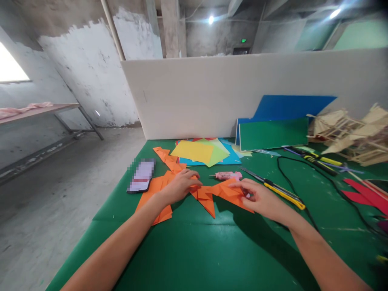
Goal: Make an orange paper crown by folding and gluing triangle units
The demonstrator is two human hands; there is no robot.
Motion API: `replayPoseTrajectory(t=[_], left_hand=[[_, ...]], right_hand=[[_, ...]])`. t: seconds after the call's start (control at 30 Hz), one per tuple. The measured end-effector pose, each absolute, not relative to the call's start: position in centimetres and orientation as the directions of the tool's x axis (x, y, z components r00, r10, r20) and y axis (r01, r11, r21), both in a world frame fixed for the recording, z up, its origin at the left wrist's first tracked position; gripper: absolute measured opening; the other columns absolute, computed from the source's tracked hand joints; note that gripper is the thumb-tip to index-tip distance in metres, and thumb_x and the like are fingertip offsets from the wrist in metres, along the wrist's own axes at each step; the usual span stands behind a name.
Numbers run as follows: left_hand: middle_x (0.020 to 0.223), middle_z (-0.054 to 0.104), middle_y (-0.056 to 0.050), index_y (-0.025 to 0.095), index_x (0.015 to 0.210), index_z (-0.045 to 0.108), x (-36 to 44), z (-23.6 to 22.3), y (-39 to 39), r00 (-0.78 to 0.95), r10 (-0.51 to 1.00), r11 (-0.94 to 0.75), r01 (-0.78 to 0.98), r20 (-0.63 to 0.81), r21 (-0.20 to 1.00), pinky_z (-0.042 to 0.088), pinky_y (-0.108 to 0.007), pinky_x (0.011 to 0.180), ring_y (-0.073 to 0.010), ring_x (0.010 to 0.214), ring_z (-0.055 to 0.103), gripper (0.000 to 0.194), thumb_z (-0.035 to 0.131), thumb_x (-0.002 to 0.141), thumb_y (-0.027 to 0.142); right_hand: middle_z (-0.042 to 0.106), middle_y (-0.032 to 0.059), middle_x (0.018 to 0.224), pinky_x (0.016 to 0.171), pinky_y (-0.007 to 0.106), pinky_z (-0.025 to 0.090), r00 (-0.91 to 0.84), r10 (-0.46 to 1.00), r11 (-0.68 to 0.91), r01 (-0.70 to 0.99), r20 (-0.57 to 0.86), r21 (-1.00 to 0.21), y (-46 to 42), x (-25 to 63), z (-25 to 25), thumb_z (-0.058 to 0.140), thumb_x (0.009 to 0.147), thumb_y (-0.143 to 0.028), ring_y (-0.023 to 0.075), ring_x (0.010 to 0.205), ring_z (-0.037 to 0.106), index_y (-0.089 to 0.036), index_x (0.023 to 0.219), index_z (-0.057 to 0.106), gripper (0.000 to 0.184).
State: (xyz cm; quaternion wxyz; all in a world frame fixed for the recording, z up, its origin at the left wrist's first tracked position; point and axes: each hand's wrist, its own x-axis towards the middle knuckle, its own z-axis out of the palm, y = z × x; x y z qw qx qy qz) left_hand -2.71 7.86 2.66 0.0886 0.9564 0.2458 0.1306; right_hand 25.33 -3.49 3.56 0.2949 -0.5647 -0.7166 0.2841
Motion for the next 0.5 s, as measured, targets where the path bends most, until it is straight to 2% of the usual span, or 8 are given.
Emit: replayPoseTrajectory(t=[0.1, 0.2, 0.37, 0.5], left_hand=[[0.111, 0.060, -0.005, 0.021, 0.101, 0.066, -2.5, 1.7, 7.3, 0.864, 0.459, -0.870, 0.389, 0.208, 0.303, 0.044, -0.031, 0.092, -0.0177, 0.105, 0.052, 0.045, 0.037, 0.079, -0.004], [0.110, 0.062, -0.005, 0.020, 0.103, 0.065, -2.2, 1.1, 6.6, 0.848, 0.498, -0.835, 0.413, 0.182, 0.363, 0.048, -0.029, 0.087, -0.0163, 0.098, 0.058, 0.049, 0.035, 0.074, -0.006], [0.106, 0.064, -0.004, 0.019, 0.090, 0.065, -2.1, 1.8, 5.8, 0.818, 0.541, -0.808, 0.443, 0.194, 0.388, 0.048, -0.030, 0.086, -0.0170, 0.097, 0.060, 0.026, 0.042, 0.086, 0.008], [0.107, 0.064, -0.004, 0.018, 0.082, 0.063, -2.2, 2.4, 5.8, 0.814, 0.563, -0.779, 0.464, 0.144, 0.421, 0.048, -0.030, 0.087, -0.0168, 0.098, 0.060, 0.016, 0.048, 0.088, 0.016]], right_hand=[[0.065, 0.0056, 0.096, 0.056, 0.027, 0.046, -0.220, 0.975, 0.171, 0.666, 0.028, -0.726, -3.7, 24.9, 3.5, 0.054, 0.077, -0.025, 0.0178, 0.068, 0.059, -0.025, 0.103, 0.067, 0.029], [0.068, 0.0050, 0.086, 0.057, 0.027, 0.043, -0.216, 0.975, 0.114, 0.684, -0.051, -0.720, -3.8, 24.3, 3.6, 0.056, 0.080, -0.039, 0.0196, 0.070, 0.060, -0.023, 0.088, 0.069, 0.022], [0.063, 0.0024, 0.065, 0.050, 0.025, 0.035, -0.157, 0.977, 0.012, 0.715, -0.143, -0.699, -3.5, 23.6, 3.3, 0.057, 0.077, -0.056, 0.0167, 0.056, 0.055, -0.020, 0.073, 0.066, 0.037], [0.059, 0.0009, 0.058, 0.047, 0.025, 0.031, -0.095, 0.983, -0.039, 0.728, -0.157, -0.684, -3.5, 23.2, 2.8, 0.051, 0.079, -0.062, 0.0154, 0.052, 0.053, -0.019, 0.067, 0.060, 0.046]])
